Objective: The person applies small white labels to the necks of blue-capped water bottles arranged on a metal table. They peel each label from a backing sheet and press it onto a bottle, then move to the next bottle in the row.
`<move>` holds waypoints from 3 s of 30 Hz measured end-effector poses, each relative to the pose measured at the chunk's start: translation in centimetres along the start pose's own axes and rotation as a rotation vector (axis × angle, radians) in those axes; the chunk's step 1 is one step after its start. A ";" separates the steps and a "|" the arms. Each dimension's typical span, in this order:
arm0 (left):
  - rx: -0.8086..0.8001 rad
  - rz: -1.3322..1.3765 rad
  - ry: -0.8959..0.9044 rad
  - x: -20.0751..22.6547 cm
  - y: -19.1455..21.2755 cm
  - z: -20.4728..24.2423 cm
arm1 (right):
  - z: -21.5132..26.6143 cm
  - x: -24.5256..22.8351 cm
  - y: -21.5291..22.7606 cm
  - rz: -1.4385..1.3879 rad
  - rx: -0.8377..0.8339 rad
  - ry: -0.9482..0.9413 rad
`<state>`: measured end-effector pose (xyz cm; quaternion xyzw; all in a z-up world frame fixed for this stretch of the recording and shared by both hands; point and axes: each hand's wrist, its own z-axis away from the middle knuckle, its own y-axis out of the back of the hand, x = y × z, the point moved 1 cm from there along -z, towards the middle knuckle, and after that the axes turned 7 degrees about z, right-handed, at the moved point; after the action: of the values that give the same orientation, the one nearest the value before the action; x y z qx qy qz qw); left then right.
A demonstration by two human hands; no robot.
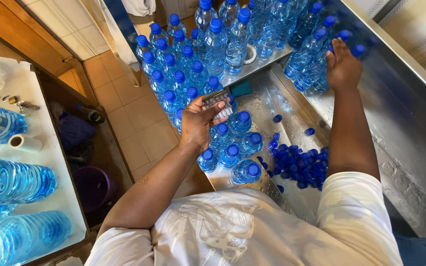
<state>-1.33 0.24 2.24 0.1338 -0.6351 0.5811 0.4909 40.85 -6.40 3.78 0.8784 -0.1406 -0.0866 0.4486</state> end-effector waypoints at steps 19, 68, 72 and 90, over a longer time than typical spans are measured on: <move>0.087 0.014 -0.012 -0.7 1.3 -1.1 | -5.1 -5.5 0.6 0.071 -0.316 0.022; 0.175 -0.290 -0.227 -0.6 0.1 -0.8 | -8.4 8.7 -0.6 -0.260 -0.279 -0.403; 0.198 -0.299 -0.234 -0.7 0.4 -0.8 | -10.2 11.5 -4.2 -0.383 -0.654 -0.260; 0.150 -0.091 -0.179 -0.9 1.4 -1.1 | -4.5 3.9 -0.6 -0.054 -0.345 0.044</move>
<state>-1.40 1.20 0.53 0.2504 -0.6245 0.5897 0.4468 45.88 -3.90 5.80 0.7935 -0.0902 -0.1022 0.5931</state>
